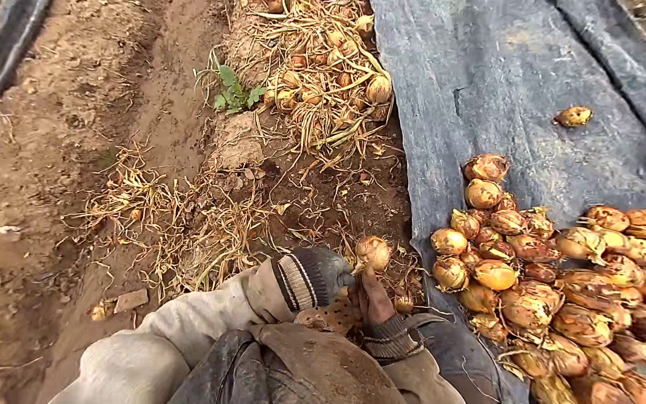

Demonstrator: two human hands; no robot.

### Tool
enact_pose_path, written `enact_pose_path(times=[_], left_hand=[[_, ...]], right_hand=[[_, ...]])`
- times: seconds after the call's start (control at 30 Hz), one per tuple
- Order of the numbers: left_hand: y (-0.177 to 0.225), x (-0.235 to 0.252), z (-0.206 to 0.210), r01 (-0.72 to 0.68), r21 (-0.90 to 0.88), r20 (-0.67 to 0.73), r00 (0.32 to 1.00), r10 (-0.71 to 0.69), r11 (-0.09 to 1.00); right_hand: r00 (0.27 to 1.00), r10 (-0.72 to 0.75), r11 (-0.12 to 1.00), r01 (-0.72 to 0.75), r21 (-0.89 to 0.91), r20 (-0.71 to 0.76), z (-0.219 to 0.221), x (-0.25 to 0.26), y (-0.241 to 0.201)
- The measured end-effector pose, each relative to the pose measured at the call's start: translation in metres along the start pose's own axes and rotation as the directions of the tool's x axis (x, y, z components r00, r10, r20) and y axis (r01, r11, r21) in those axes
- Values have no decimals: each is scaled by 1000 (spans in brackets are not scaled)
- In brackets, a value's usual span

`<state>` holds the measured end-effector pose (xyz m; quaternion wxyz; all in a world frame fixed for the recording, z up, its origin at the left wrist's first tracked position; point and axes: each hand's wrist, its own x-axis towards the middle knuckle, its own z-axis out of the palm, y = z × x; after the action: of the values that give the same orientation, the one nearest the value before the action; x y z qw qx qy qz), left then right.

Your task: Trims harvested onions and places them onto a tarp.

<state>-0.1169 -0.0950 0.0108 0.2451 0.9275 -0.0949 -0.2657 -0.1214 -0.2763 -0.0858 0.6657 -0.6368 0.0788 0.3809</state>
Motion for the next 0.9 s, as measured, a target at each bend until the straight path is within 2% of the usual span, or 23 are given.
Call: enact_pose_path(times=[0.03,0.07,0.13,0.2,0.27,0.33,0.37,0.4,0.47,0.53,0.57,0.6,0.63,0.67,0.73,0.77,0.83,0.9], left_hand=[[5,9,-2,-14,14,61,998,13,1000],[6,19,-2,-36,28,26,999,35,999],[-1,44,-1,-62,21,-153,986,64,998],[-6,63,1,-98,-26,-351,933,83,995],[-5,68,6,-98,-87,-456,889,48,991],[-10,64,12,-26,-180,-448,892,-58,983],[-15,59,16,-11,-251,-446,889,-106,968],[-19,55,20,-11,-330,-452,880,-148,944],[-22,49,28,-36,-545,-445,859,-252,838],[-17,48,31,-153,-720,-452,844,-289,677],[-10,47,30,-213,-747,-468,841,-270,630],[-4,46,27,-248,-730,-498,832,-247,636],[-2,45,22,-248,-669,-533,817,-219,701],[-8,44,16,-189,-567,-554,808,-201,802],[-41,45,2,101,-336,-513,814,-272,936],[-68,46,-1,280,-234,-483,797,-361,931],[-126,47,-1,583,-106,-414,711,-568,806],[-170,41,7,741,-53,-316,624,-715,670]], right_hand=[[999,-13,997,17,70,-48,-4,-3,-5],[995,-32,995,40,87,-96,-9,-7,-11],[957,-128,992,124,-32,-260,-18,-14,-25],[880,-245,969,210,-128,-407,-29,-15,-30],[824,-268,958,281,-50,-499,-35,-16,-34],[804,-302,906,410,109,-512,-43,-17,-39],[809,-316,895,427,125,-496,-49,-18,-41],[819,-302,909,402,113,-488,-53,-18,-43],[861,-172,972,229,61,-479,-53,-15,-37],[915,-41,998,22,-51,-402,-46,-8,-27],[934,7,989,-58,-134,-357,-41,-3,-24],[947,32,968,-110,-226,-321,-37,0,-20],[959,37,938,-130,-321,-281,-36,2,-18],[963,23,910,-132,-394,-270,-35,4,-15],[959,-13,865,-131,-485,-282,-33,4,-17],[960,-20,843,-134,-522,-279,-33,5,-17],[965,-19,819,-135,-558,-261,-31,7,-19],[971,-14,804,-132,-579,-241,-27,9,-21]])
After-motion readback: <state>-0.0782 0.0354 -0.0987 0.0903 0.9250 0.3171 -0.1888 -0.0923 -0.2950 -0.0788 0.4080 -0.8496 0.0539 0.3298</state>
